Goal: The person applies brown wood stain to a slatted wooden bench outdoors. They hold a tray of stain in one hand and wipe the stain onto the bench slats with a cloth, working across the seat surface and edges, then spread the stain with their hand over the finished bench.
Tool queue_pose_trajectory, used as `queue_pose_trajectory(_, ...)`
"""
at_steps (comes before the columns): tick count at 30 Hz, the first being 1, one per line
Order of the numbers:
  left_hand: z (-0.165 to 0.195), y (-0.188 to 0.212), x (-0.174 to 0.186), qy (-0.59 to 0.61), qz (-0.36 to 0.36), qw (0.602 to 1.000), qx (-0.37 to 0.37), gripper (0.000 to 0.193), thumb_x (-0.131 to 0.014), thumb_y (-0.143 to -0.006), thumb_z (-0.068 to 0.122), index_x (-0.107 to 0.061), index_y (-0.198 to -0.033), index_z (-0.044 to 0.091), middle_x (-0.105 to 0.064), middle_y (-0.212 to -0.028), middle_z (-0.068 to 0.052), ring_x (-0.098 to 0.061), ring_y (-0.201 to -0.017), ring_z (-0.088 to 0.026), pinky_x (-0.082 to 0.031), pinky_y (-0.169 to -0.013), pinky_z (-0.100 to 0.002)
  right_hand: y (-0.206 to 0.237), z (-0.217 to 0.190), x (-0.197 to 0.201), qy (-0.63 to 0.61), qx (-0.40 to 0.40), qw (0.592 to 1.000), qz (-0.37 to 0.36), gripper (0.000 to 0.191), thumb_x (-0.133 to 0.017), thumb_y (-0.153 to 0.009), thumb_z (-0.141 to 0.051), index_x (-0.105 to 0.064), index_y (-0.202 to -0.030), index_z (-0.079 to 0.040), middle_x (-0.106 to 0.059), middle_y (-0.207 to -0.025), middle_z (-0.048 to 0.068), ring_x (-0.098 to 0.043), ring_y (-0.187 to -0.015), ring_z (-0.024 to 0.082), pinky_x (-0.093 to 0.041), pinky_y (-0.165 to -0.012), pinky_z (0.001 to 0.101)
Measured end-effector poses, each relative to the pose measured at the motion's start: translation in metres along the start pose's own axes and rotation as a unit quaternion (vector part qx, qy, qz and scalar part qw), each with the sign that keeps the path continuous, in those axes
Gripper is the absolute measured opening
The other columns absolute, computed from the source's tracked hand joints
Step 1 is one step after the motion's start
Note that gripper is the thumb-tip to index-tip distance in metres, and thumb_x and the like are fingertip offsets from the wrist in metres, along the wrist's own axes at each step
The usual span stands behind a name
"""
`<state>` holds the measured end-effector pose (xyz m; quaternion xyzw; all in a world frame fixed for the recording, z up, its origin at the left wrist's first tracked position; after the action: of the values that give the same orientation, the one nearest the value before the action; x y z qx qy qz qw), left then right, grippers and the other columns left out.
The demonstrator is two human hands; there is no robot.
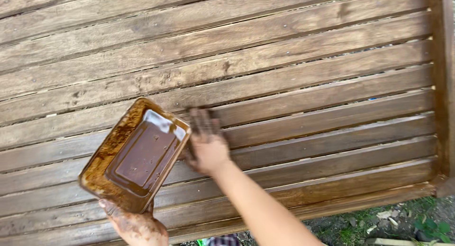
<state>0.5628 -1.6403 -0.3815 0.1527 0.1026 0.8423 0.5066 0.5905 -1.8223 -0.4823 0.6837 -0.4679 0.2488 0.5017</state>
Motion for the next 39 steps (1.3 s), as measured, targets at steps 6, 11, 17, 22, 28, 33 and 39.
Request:
queue_pose_trajectory(6,0.006,-0.019,0.023,0.003,0.049,0.998,0.043,0.08,-0.044,-0.094,0.063,-0.033,-0.157,0.015,-0.047,-0.155,-0.011,-0.053,-0.138,-0.029,-0.047,-0.11,-0.05,-0.047,-0.031,0.008,0.047,0.149,0.986,-0.053,0.069,-0.046,-0.102,-0.052,-0.019,-0.159,-0.023,0.003,-0.173,0.006,0.004,-0.161,0.027,0.0,-0.128,0.0538)
queue_pose_trajectory(11,-0.035,-0.01,0.02,-0.064,-0.082,0.989,-0.106,0.075,-0.039,-0.109,0.055,-0.019,-0.164,0.007,-0.037,-0.162,-0.02,-0.042,-0.149,-0.033,-0.034,-0.123,-0.05,0.014,0.098,0.007,0.109,0.097,0.981,0.126,0.08,-0.039,-0.099,-0.064,-0.017,-0.163,-0.022,-0.003,-0.172,0.003,0.0,-0.158,0.025,0.003,-0.123,0.0583)
queue_pose_trajectory(17,-0.089,-0.013,-0.006,-0.013,-0.095,0.995,0.019,0.058,-0.042,-0.107,0.029,-0.025,-0.158,0.008,-0.045,-0.153,-0.015,-0.046,-0.141,-0.028,-0.036,-0.12,-0.046,0.111,0.287,0.044,0.111,-0.12,0.975,0.148,0.091,-0.028,-0.093,-0.071,-0.005,-0.164,-0.02,0.005,-0.172,0.008,0.007,-0.158,0.032,0.003,-0.124,0.0565)
queue_pose_trajectory(22,-0.094,-0.011,-0.035,-0.006,-0.109,0.993,0.049,0.048,-0.042,-0.105,0.02,-0.038,-0.15,0.005,-0.055,-0.139,-0.011,-0.053,-0.126,-0.023,-0.043,-0.11,-0.039,0.135,0.364,0.083,0.006,-0.384,0.91,0.156,0.1,-0.02,-0.09,-0.08,0.001,-0.166,-0.018,0.008,-0.172,0.01,0.002,-0.159,0.029,-0.002,-0.127,0.057)
queue_pose_trajectory(28,-0.066,-0.004,-0.031,-0.078,-0.115,0.989,0.047,0.049,-0.041,-0.109,0.038,-0.048,-0.143,0.003,-0.061,-0.127,-0.009,-0.056,-0.113,-0.019,-0.046,-0.1,-0.033,0.095,0.293,0.057,-0.045,-0.386,0.897,0.209,0.107,-0.022,-0.09,-0.082,-0.006,-0.166,-0.009,-0.001,-0.171,0.018,-0.003,-0.157,0.04,-0.006,-0.124,0.0603)
queue_pose_trajectory(33,-0.052,-0.006,-0.025,-0.103,-0.108,0.986,0.074,0.051,-0.04,-0.107,0.041,-0.047,-0.141,0.005,-0.062,-0.126,-0.01,-0.059,-0.11,-0.019,-0.046,-0.097,-0.035,0.053,0.152,0.029,0.171,-0.24,0.943,0.157,0.097,-0.026,-0.097,-0.075,-0.013,-0.161,-0.003,-0.004,-0.169,0.024,-0.006,-0.155,0.042,-0.011,-0.12,0.0577)
queue_pose_trajectory(39,-0.06,-0.006,-0.006,-0.147,-0.102,0.984,-0.011,0.051,-0.04,-0.11,0.042,-0.049,-0.14,0.001,-0.063,-0.124,-0.012,-0.056,-0.109,-0.019,-0.045,-0.099,-0.034,0.05,0.122,0.024,0.116,-0.093,0.986,0.069,0.089,-0.034,-0.098,-0.065,-0.009,-0.162,-0.009,-0.002,-0.169,0.019,-0.005,-0.155,0.036,-0.01,-0.125,0.0518)
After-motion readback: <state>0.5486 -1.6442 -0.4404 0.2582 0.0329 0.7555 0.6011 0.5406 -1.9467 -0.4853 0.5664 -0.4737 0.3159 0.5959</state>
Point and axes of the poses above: each hand's wrist, its own y-axis away from the middle knuckle, its own x-axis out of the back of the hand, z = x × y, the point moved 2 cm from there along -y, towards the middle knuckle
